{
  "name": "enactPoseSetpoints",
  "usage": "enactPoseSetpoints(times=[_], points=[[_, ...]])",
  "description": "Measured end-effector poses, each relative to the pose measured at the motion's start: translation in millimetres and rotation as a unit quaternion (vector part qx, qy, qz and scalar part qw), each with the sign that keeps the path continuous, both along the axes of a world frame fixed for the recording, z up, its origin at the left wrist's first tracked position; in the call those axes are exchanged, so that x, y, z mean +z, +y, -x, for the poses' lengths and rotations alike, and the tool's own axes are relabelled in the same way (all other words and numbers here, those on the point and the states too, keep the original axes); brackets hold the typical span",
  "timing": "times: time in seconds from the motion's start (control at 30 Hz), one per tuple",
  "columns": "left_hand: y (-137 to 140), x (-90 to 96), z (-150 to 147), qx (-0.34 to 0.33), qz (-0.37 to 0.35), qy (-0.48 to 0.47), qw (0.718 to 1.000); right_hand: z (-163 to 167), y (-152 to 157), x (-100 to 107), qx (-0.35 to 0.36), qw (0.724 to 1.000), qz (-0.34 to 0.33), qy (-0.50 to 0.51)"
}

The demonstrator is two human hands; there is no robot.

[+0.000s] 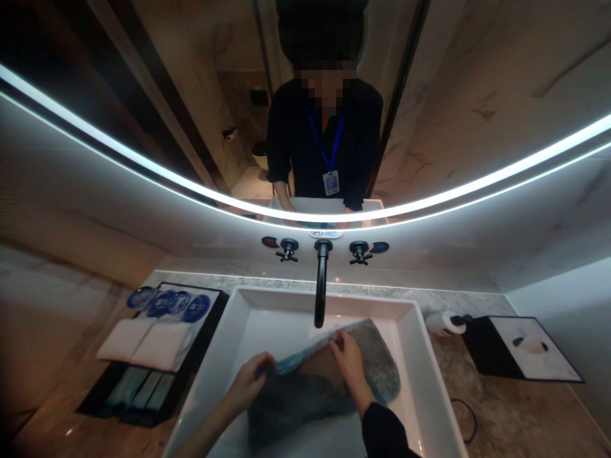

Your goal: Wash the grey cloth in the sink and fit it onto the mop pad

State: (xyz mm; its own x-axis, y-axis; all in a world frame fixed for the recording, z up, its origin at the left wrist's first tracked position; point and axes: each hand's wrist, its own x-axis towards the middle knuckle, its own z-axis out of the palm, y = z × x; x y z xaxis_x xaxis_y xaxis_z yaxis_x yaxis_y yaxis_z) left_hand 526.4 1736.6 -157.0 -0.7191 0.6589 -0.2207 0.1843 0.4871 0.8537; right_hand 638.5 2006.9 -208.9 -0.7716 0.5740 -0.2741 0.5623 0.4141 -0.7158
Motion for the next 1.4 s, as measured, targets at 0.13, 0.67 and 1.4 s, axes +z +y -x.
enactPoseSetpoints(times=[0.13, 0.67, 1.4], points=[[-13, 12.1, -4, -0.078, 0.033, 0.05, 0.995, 25, -13, -14, -0.014, 1.0, 0.011, -0.025], [-9, -24.0, 33, -0.062, 0.309, 0.16, 0.935, -41, 35, -6, -0.223, 0.857, 0.421, 0.195], [96, 81.8, -13, -0.213, 0.081, 0.035, 0.973, -46, -11, 121, 0.13, 0.981, 0.011, 0.147]])
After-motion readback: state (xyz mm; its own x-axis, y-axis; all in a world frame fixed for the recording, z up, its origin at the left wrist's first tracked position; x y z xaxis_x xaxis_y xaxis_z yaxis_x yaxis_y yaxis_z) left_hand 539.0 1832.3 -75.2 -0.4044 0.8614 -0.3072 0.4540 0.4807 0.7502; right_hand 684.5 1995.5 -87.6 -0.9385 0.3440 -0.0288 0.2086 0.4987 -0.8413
